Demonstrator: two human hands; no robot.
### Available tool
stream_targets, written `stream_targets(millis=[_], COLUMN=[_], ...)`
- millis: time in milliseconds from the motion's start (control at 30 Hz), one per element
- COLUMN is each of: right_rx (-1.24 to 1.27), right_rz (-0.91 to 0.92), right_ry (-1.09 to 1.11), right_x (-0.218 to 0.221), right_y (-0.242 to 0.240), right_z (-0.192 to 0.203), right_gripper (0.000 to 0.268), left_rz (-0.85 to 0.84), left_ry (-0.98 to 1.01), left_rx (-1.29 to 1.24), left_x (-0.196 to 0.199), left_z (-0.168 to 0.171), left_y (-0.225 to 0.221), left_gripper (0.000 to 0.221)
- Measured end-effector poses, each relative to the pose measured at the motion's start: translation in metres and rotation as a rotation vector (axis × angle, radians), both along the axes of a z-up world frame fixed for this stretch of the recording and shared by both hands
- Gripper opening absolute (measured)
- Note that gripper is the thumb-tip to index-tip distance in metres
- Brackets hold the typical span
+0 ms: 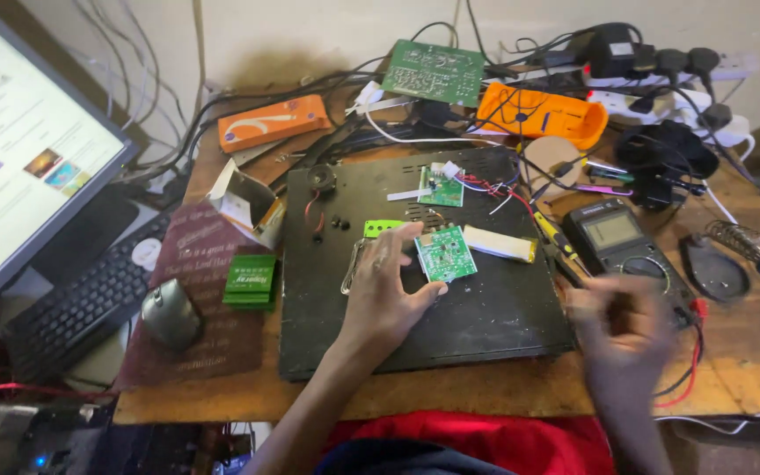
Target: Soldering wires to a circuit board, inspecting the board, and handling small electronic components at a repair bench.
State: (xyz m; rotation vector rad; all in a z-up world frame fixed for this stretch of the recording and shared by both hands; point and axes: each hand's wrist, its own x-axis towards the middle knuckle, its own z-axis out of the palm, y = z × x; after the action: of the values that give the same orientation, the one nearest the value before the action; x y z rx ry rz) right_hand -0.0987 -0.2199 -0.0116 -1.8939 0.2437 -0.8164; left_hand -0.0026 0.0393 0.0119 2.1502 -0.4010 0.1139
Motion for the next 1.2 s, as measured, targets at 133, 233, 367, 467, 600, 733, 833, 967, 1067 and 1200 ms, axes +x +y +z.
stream_targets(millis=[133,233,367,467,600,733,833,967,1067,1200], right_rx=[-0.162,-0.214,-0.129,-0.062,-0.01,-0.063,-0.054,-0.032,-0.024,-0.014], right_rz=[0.193,0.371,0.307,0.298,0.321,0.31,0.309,0.317,0.325,0.324], right_ry=[0.031,0.088,0.117,0.151,0.176,0.262,0.277,0.261,0.248,0.232], right_x=[0.022,0.04,0.054,0.054,0.055,0.055,0.053,0.055,0.054,0.052], right_y=[0.047,0.061,0.074,0.075,0.071,0.074,0.074,0.071,0.07,0.071], right_z=[0.032,0.043,0.045,0.041,0.031,0.037,0.036,0.032,0.033,0.037], right_gripper=[0.013,0.024,0.044,0.05,0.055,0.057,0.055,0.054,0.053,0.05], left_rz=[-0.014,-0.027,-0.068,-0.069,-0.07,-0.066,-0.074,-0.072,-0.079,-0.095], left_ry=[-0.036,-0.103,-0.137,-0.122,-0.085,-0.054,-0.072,-0.065,-0.06,-0.048], left_rx=[-0.038,-0.044,-0.161,-0.17,-0.185,-0.21,-0.189,-0.19,-0.202,-0.238], left_x=[0.0,0.001,-0.003,-0.003,-0.004,-0.01,-0.013,-0.013,-0.015,-0.016], left_z=[0.0,-0.001,0.001,0.006,0.011,0.022,0.018,0.02,0.022,0.026], left_y=[0.003,0.003,0.005,0.004,0.003,0.003,0.005,0.005,0.005,0.005], left_gripper=[0.076,0.077,0.079,0.077,0.078,0.079,0.084,0.086,0.087,0.088])
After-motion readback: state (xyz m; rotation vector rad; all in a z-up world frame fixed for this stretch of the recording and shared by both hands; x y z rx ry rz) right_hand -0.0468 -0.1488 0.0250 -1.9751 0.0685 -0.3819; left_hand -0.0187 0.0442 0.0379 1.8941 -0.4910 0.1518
